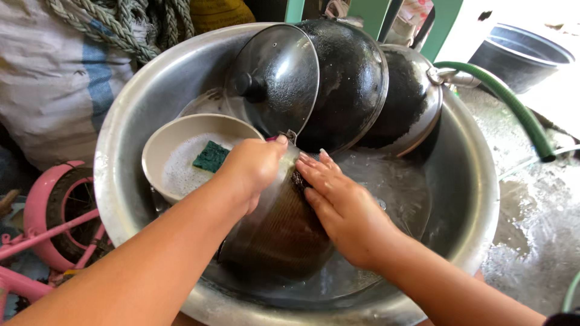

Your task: The person washes a large metal pot by hand using a steel wool scrubber in a basin of soapy water.

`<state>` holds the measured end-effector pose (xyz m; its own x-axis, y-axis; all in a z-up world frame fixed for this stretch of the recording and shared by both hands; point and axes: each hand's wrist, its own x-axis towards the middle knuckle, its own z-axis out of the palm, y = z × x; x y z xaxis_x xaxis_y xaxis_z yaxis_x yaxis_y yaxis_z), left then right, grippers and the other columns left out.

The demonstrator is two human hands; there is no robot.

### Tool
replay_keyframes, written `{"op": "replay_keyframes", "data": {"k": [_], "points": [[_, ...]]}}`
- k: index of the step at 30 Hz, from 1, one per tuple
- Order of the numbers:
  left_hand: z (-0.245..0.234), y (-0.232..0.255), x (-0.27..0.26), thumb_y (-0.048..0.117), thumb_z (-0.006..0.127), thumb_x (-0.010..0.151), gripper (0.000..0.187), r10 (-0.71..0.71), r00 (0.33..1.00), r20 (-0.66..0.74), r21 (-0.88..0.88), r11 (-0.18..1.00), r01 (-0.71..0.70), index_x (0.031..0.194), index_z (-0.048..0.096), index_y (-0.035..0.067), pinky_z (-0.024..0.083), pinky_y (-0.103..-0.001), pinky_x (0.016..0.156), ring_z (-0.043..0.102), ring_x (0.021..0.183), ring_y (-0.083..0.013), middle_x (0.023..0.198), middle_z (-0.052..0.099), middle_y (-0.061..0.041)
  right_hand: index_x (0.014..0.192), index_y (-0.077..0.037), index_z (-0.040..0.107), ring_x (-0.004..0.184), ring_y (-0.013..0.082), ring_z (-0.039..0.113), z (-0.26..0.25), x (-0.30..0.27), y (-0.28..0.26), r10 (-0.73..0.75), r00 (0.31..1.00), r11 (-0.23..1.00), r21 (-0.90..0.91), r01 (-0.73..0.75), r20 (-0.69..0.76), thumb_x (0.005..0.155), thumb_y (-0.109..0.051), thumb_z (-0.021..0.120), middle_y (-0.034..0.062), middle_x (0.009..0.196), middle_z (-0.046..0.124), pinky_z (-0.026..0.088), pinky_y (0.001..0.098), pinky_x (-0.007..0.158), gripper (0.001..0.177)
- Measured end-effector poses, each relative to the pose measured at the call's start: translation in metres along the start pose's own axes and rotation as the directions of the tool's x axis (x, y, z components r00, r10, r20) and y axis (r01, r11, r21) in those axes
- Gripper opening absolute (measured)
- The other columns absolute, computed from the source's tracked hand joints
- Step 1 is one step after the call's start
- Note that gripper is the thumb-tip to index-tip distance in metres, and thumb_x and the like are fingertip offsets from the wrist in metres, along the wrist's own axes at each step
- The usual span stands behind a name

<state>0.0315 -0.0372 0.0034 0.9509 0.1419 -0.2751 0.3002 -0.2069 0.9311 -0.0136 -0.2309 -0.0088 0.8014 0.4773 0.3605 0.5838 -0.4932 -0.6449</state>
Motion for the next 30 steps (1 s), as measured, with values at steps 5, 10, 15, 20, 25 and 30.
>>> {"op": "replay_keyframes", "data": {"k": [5, 10, 15, 20, 25, 30], "points": [[-0.001, 0.007, 0.002, 0.044, 0.049, 0.106, 0.057, -0.189, 0.982, 0.006, -0.069, 0.980, 0.189, 0.131, 0.062, -0.007, 0.029, -0.063, 0.103, 0.043, 0.132, -0.0463, 0.138, 0.055, -0.034, 0.138, -0.003, 0.062, 0.144, 0.0304, 0.046, -0.008, 0.042, 0.020, 0.568, 0.816, 0.744, 0.360, -0.563, 0.103, 0.105, -0.029, 0.049, 0.0178, 0.145, 0.062, 0.034, 0.0378, 0.115, 0.044], [0.009, 0.000, 0.012, 0.039, 0.051, 0.100, 0.052, -0.021, 0.998, -0.064, -0.091, 0.996, 0.015, 0.120, 0.065, -0.006, 0.049, -0.043, 0.095, 0.065, 0.113, -0.0285, 0.122, 0.069, -0.021, 0.137, -0.004, 0.063, 0.134, 0.0363, 0.056, -0.005, 0.045, 0.024, 0.457, 0.888, 0.857, 0.244, -0.455, 0.051, 0.101, -0.027, 0.048, 0.0183, 0.136, 0.068, 0.042, 0.0403, 0.110, 0.045], [0.015, 0.000, 0.016, 0.038, 0.052, 0.099, 0.049, 0.037, 0.993, -0.110, -0.038, 0.998, -0.041, 0.111, 0.068, -0.008, 0.051, -0.042, 0.089, 0.070, 0.104, -0.0311, 0.112, 0.073, -0.023, 0.140, 0.006, 0.059, 0.134, 0.0466, 0.050, 0.011, 0.030, 0.026, -0.209, 0.977, 0.967, -0.159, 0.201, -0.040, 0.101, -0.006, 0.045, 0.0279, 0.134, 0.064, 0.038, 0.0452, 0.110, 0.043], [0.010, 0.006, 0.006, 0.038, 0.051, 0.100, 0.049, 0.045, 0.990, -0.136, 0.052, 0.998, -0.038, 0.103, 0.070, -0.007, 0.050, -0.043, 0.087, 0.069, 0.100, -0.0331, 0.109, 0.072, -0.023, 0.127, -0.005, 0.069, 0.101, 0.0249, 0.071, -0.008, 0.070, 0.081, 0.645, 0.743, 0.735, 0.121, -0.668, 0.179, 0.104, -0.030, 0.051, 0.0147, 0.112, 0.077, 0.054, 0.0395, 0.093, 0.038], [0.009, 0.013, -0.005, 0.038, 0.051, 0.101, 0.050, -0.028, 0.989, -0.146, -0.044, 0.999, 0.022, 0.097, 0.070, -0.007, 0.051, -0.043, 0.086, 0.068, 0.100, -0.0312, 0.108, 0.072, -0.021, 0.127, -0.005, 0.069, 0.080, 0.0246, 0.069, -0.018, 0.051, 0.177, 0.779, 0.570, 0.514, 0.256, -0.819, 0.261, 0.101, -0.028, 0.055, 0.0178, 0.110, 0.074, 0.058, 0.0421, 0.070, 0.037], [0.008, 0.022, -0.013, 0.038, 0.047, 0.102, 0.047, -0.081, 0.984, -0.160, -0.024, 0.997, 0.078, 0.101, 0.069, -0.004, 0.051, -0.044, 0.085, 0.068, 0.098, -0.0331, 0.107, 0.073, -0.022, 0.137, -0.009, 0.062, 0.109, 0.0257, 0.059, 0.003, 0.018, 0.231, 0.980, 0.189, 0.118, 0.567, -0.815, 0.068, 0.105, -0.046, 0.050, 0.0108, 0.132, 0.065, 0.042, 0.0486, 0.084, 0.050]]}}
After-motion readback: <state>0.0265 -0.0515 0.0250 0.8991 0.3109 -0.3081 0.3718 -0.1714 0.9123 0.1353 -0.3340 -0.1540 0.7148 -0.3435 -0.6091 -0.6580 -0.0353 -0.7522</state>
